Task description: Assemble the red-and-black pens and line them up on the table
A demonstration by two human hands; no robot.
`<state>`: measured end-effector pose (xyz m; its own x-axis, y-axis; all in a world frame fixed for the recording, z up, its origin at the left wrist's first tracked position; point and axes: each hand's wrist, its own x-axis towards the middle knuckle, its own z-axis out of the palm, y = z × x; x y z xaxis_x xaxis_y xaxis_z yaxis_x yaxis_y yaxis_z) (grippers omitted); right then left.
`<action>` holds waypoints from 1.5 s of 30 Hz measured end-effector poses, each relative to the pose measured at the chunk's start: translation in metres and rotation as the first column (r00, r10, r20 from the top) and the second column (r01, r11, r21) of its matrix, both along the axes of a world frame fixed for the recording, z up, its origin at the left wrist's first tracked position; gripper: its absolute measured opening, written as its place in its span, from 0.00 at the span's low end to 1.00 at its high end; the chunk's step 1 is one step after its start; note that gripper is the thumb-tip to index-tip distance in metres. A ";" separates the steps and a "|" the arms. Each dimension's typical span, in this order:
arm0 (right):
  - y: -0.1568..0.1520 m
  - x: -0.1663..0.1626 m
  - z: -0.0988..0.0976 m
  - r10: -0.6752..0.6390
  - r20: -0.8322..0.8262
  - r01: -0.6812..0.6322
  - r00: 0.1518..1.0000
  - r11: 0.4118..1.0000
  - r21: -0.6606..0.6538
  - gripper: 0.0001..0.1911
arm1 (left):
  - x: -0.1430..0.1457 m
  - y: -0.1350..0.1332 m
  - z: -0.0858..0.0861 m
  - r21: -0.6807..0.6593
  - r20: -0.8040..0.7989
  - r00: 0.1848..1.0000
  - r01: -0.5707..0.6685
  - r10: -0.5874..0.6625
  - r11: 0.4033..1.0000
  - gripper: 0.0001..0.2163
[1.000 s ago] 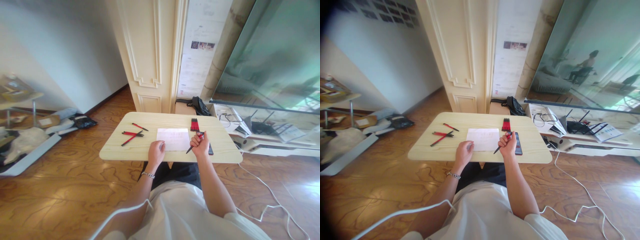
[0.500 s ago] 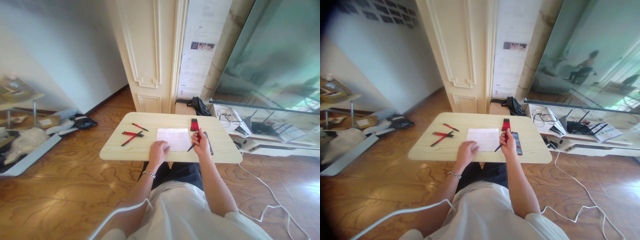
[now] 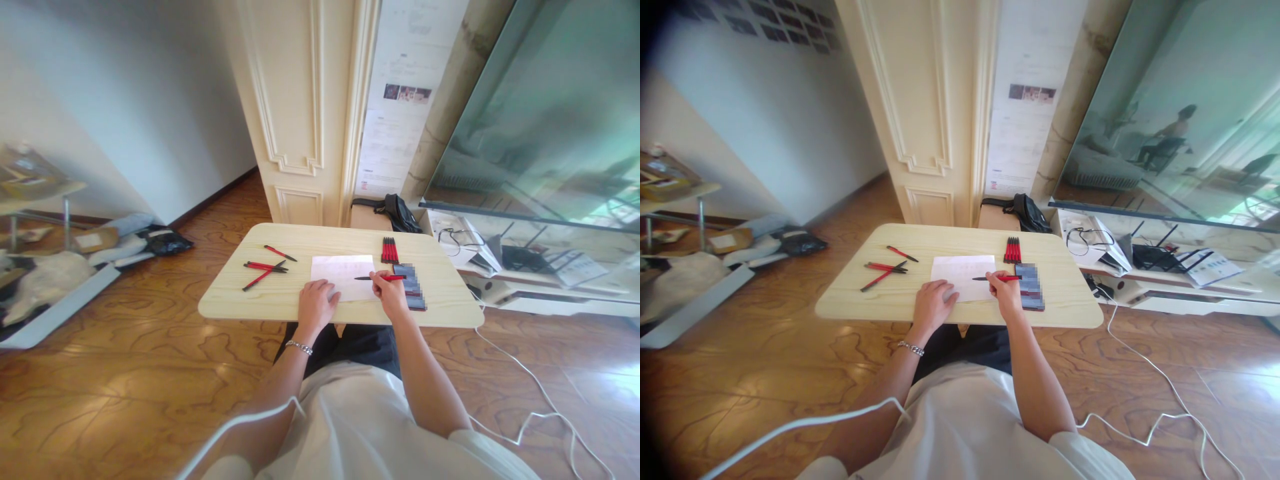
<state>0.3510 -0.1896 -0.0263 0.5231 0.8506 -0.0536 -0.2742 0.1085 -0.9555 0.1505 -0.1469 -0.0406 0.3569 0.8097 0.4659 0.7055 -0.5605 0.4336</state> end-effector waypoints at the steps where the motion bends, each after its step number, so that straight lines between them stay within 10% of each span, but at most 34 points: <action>1: 0.002 -0.002 -0.003 -0.038 0.046 0.037 0.998 0.999 0.017 0.18 | 0.000 0.000 0.000 -0.001 -0.001 1.000 -0.004 0.004 1.000 0.10; 14: 0.009 -0.003 -0.023 0.022 0.496 0.089 0.868 0.976 -0.199 0.12 | 0.000 -0.003 0.006 -0.065 -0.070 0.997 -0.029 0.024 0.997 0.11; 32: 0.010 -0.007 -0.019 0.083 0.611 0.119 0.788 0.952 -0.282 0.09 | 0.000 -0.003 0.004 -0.022 -0.055 0.998 -0.022 0.021 1.000 0.10; 45: 0.007 -0.001 0.000 -0.019 -0.087 0.028 0.996 0.994 0.105 0.17 | 0.000 -0.003 0.006 -0.010 -0.089 0.996 -0.028 0.027 1.000 0.10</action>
